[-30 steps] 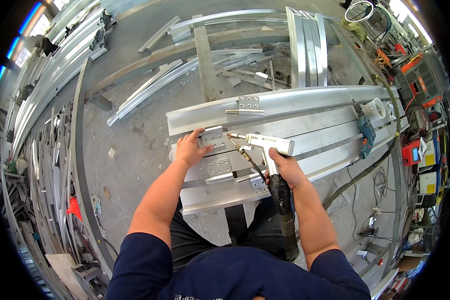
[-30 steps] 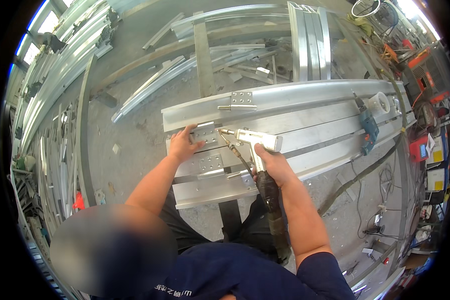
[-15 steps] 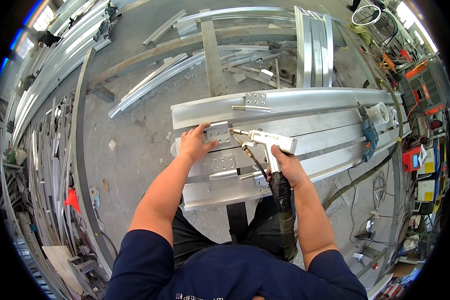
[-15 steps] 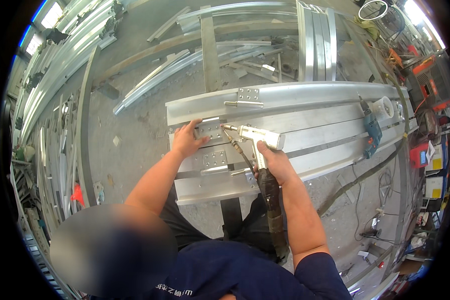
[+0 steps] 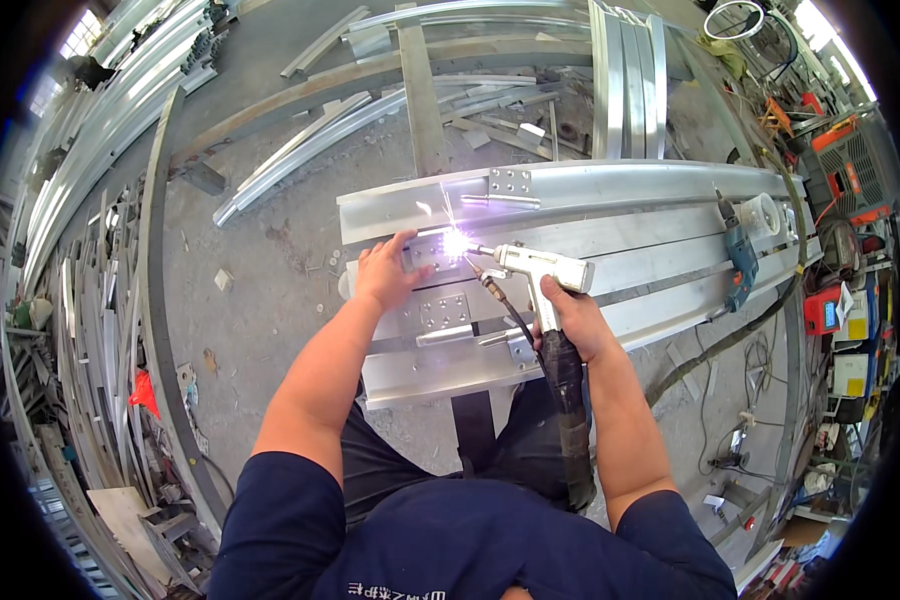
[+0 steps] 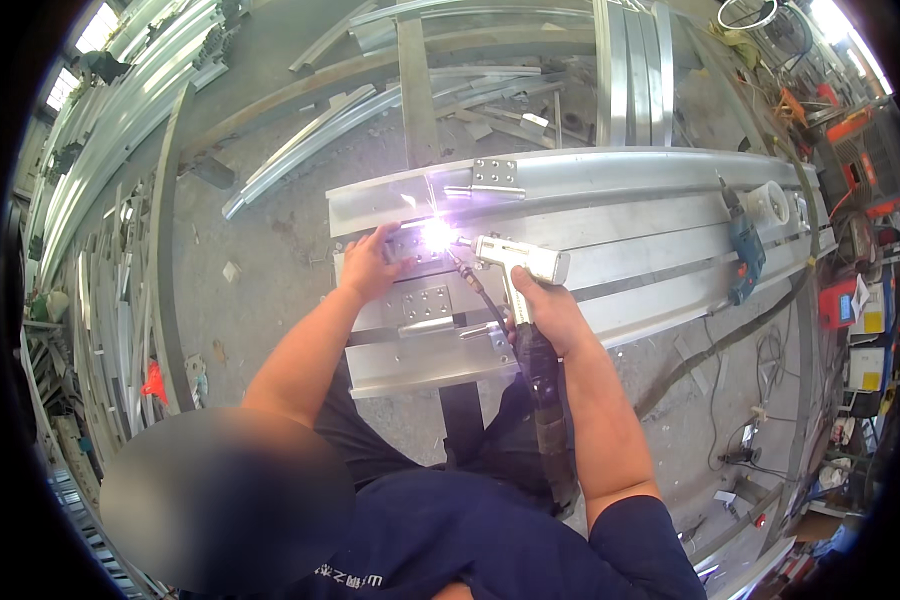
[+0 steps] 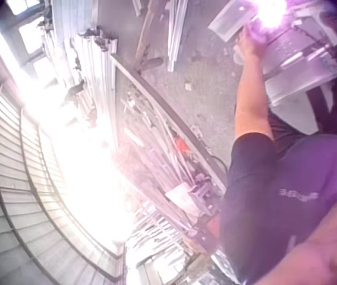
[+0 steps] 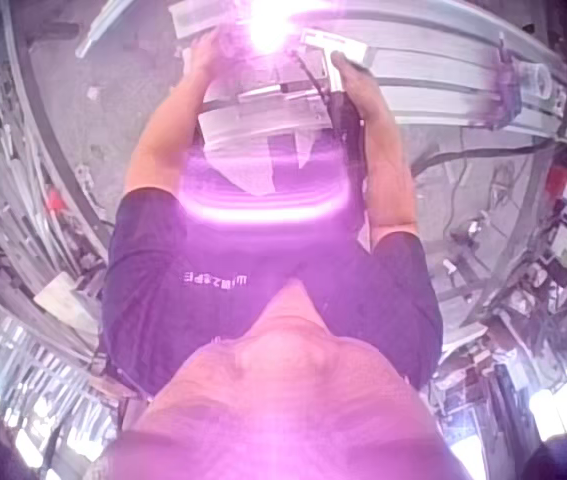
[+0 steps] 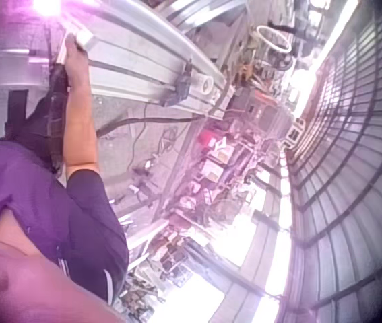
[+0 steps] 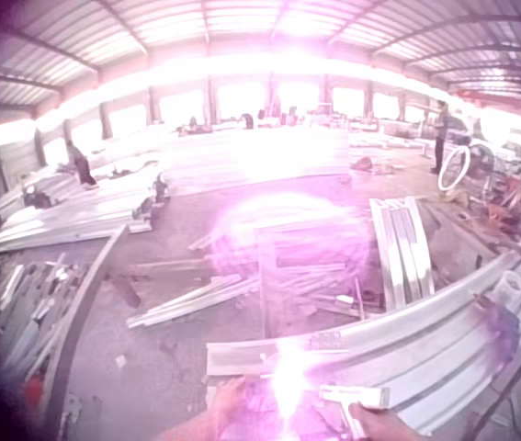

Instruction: The person positions metal brackets onto a metal frame and uses a welding gun to tack weld them in place. They repeat this process for several brackets along the frame.

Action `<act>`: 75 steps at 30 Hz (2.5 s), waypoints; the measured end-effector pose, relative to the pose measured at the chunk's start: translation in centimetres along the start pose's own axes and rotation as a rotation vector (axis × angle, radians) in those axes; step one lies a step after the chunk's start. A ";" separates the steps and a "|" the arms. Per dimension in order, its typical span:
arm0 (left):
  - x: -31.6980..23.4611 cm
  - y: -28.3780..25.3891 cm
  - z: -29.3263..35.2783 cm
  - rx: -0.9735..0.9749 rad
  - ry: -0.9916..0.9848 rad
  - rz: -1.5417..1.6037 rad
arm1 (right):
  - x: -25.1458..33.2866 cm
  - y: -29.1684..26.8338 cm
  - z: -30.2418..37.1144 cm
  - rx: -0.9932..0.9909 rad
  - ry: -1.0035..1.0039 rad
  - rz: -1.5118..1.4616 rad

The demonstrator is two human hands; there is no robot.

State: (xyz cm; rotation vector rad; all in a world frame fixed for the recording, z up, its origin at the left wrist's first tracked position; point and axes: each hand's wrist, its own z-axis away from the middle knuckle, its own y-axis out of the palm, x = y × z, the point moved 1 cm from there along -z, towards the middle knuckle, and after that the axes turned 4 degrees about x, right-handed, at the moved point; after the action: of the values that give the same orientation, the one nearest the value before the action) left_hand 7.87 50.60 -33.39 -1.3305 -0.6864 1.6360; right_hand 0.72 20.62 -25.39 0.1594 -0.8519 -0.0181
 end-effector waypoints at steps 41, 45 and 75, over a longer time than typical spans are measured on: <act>7.2 2.0 11.1 -0.600 0.014 0.213 | -11.8 -8.8 16.1 0.305 -0.050 -0.160; 12.0 2.0 21.5 -0.631 -0.108 0.210 | -15.2 -8.3 17.5 0.391 0.080 -0.236; 8.0 2.9 28.4 -0.491 -0.261 0.488 | -22.4 -7.5 14.7 0.321 0.207 -0.146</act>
State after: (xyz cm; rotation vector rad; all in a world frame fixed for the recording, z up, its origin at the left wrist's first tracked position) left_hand -20.33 59.55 -31.88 -1.7486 -1.0248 2.1482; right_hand -24.75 13.02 -33.72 0.5166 -0.6310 -0.0008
